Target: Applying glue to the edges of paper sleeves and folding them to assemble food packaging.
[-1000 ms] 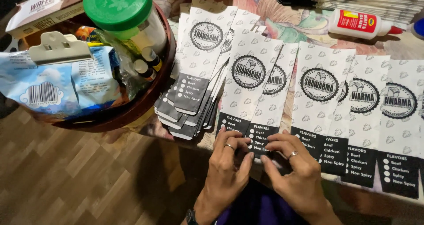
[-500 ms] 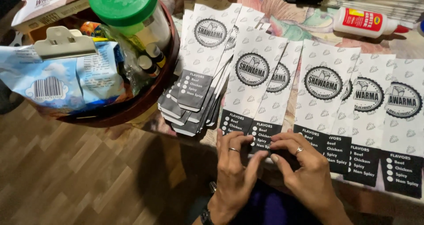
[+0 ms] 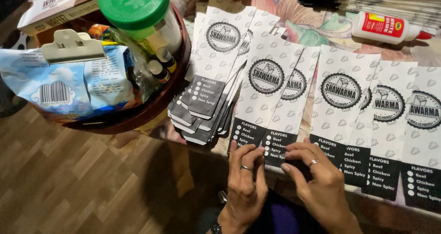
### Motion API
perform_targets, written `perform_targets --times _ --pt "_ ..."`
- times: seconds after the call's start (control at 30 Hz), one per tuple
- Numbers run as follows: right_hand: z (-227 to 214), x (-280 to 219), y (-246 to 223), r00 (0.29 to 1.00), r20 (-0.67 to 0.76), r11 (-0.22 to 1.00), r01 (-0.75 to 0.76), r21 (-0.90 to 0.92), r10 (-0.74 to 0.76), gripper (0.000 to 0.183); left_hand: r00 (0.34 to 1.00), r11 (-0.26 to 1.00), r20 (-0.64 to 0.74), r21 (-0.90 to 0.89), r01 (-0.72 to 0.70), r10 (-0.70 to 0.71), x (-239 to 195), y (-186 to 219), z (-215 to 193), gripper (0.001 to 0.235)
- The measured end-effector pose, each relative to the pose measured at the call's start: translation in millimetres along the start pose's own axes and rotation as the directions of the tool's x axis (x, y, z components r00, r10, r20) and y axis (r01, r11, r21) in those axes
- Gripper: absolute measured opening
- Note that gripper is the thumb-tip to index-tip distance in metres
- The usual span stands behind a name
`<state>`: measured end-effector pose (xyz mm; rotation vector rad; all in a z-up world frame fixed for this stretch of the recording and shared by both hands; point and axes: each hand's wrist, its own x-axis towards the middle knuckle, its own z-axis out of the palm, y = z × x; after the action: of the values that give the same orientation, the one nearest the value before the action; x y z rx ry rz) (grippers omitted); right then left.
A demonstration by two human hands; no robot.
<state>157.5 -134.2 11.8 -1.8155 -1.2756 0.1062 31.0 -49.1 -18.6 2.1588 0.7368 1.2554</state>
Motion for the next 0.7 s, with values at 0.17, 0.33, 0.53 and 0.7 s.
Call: perform_targets --times 0.17,0.33,0.53,0.7 --pt "-10 -1 -5 1.000 0.003 1.000 -0.020 0.004 0.020 0.009 0.988 0.988 0.120 -0.134 -0.081 0.097 2 -6 -23 0.034" --pt "-10 -2 -16 0.995 -0.083 0.994 0.051 -0.100 -0.060 0.019 0.963 0.958 0.118 -0.192 -0.216 0.240 28 -34 -69 0.036" --pt "35 6 -33 0.952 0.022 0.950 0.303 0.080 -0.305 0.030 0.861 0.957 0.418 -0.154 -0.248 0.290 39 -60 -90 0.054" --pt "50 2 -25 0.941 0.040 0.942 0.335 0.002 -0.335 0.024 0.861 0.945 0.392 -0.151 -0.289 0.326 37 -63 -86 0.045"
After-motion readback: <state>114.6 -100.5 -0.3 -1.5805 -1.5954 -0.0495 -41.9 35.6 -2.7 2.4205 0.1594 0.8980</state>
